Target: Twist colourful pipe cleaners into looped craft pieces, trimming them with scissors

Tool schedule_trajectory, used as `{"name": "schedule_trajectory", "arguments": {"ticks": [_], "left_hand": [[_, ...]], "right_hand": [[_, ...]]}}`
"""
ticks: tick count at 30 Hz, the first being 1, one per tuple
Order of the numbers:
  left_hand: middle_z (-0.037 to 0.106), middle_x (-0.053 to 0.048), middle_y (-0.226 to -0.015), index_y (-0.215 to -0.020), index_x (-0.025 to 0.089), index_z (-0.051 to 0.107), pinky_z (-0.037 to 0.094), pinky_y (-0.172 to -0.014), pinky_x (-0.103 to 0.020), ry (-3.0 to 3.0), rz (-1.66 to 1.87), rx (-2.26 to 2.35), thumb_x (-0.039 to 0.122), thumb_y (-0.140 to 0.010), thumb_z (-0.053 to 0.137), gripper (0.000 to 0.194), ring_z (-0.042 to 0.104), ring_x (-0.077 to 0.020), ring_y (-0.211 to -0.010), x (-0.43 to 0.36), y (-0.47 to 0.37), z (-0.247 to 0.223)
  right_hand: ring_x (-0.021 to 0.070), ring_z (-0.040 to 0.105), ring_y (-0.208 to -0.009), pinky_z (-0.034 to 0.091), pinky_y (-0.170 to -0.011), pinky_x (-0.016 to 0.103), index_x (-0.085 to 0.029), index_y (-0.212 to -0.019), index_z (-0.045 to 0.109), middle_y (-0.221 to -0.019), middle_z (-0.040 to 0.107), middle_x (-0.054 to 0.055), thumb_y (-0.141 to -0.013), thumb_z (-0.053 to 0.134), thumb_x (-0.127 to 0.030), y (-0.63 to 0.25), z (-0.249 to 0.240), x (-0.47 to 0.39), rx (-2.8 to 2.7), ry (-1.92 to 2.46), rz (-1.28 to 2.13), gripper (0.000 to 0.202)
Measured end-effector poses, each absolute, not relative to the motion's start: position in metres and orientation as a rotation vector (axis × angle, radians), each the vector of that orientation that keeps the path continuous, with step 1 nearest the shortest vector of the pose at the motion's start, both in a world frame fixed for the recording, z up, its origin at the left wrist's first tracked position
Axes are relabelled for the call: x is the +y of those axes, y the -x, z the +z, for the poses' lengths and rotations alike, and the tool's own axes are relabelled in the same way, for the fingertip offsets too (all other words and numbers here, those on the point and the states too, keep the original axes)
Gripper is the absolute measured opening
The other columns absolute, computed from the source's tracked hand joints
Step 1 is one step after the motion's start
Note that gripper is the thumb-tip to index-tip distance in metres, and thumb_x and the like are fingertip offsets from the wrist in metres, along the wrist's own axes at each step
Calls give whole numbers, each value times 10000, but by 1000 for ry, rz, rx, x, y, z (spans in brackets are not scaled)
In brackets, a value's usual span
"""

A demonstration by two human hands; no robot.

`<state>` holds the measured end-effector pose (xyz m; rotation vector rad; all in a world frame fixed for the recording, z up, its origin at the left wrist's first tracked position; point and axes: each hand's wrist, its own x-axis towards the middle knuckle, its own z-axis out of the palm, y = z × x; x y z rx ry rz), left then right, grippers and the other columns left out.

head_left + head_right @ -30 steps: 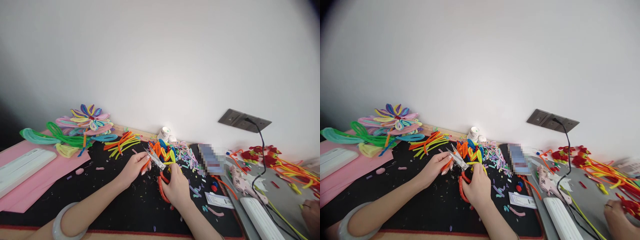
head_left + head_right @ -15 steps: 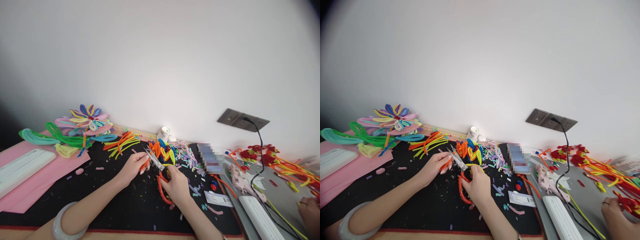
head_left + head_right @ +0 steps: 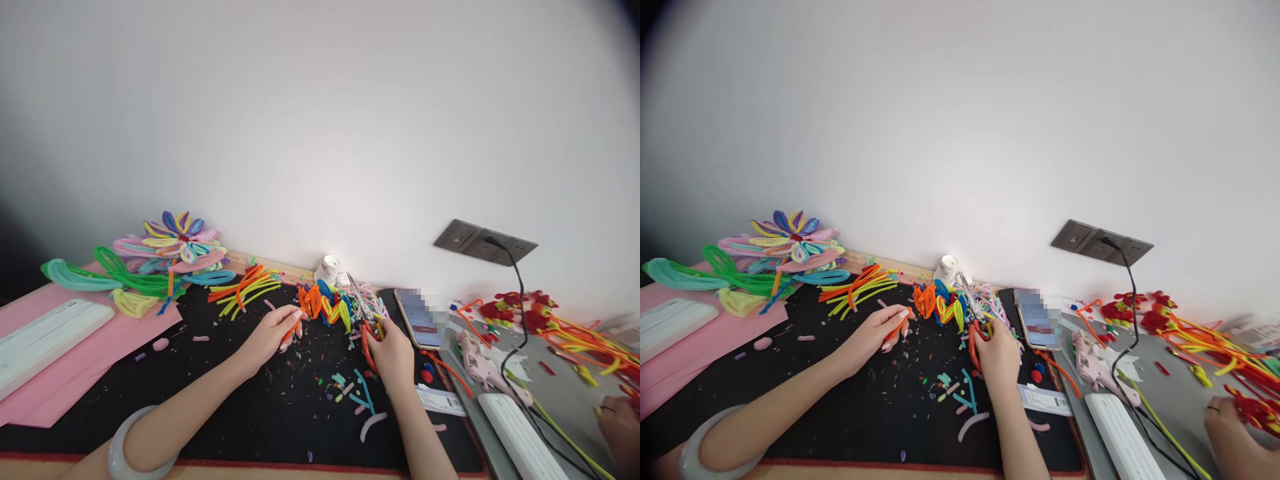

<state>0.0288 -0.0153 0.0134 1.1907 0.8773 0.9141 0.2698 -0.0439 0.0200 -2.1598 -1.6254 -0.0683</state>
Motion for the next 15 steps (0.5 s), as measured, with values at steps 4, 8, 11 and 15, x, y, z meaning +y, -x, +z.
{"name": "schedule_trajectory", "arguments": {"ticks": [4,8,11,15], "left_hand": [[426,52,-634,-913,162,496,148,-402,-169,-1175,837,889,442,-818,449,299,227,-28,-420,-14,-30,10],[442,50,-634,-898,167,476,138,-408,-175,-1233,813,847,427,-822,443,273,216,-42,-442,-13,-32,3],[498,33,-641,-846,164,477,192,-416,-183,-1355,808,848,414,-839,421,257,267,-56,-452,-15,-32,4],[533,32,-626,-779,166,488,252,-444,-195,-1520,790,845,395,-851,411,252,320,-65,-449,-21,-31,10]], "right_hand": [[254,594,-784,369,-620,286,-145,-888,622,-860,650,117,-733,537,-391,-297,11,-37,-1609,2294,-13,303],[248,584,-824,399,-716,305,-122,-874,629,-858,640,123,-726,546,-297,-308,3,-34,-1645,2195,3,243],[235,556,-856,397,-773,324,-138,-848,601,-906,607,124,-757,509,-291,-302,9,-37,-1560,1957,-123,199],[169,517,-632,390,-591,269,-168,-820,530,-736,569,50,-834,430,-330,-267,28,-49,-1554,1724,109,191]]}}
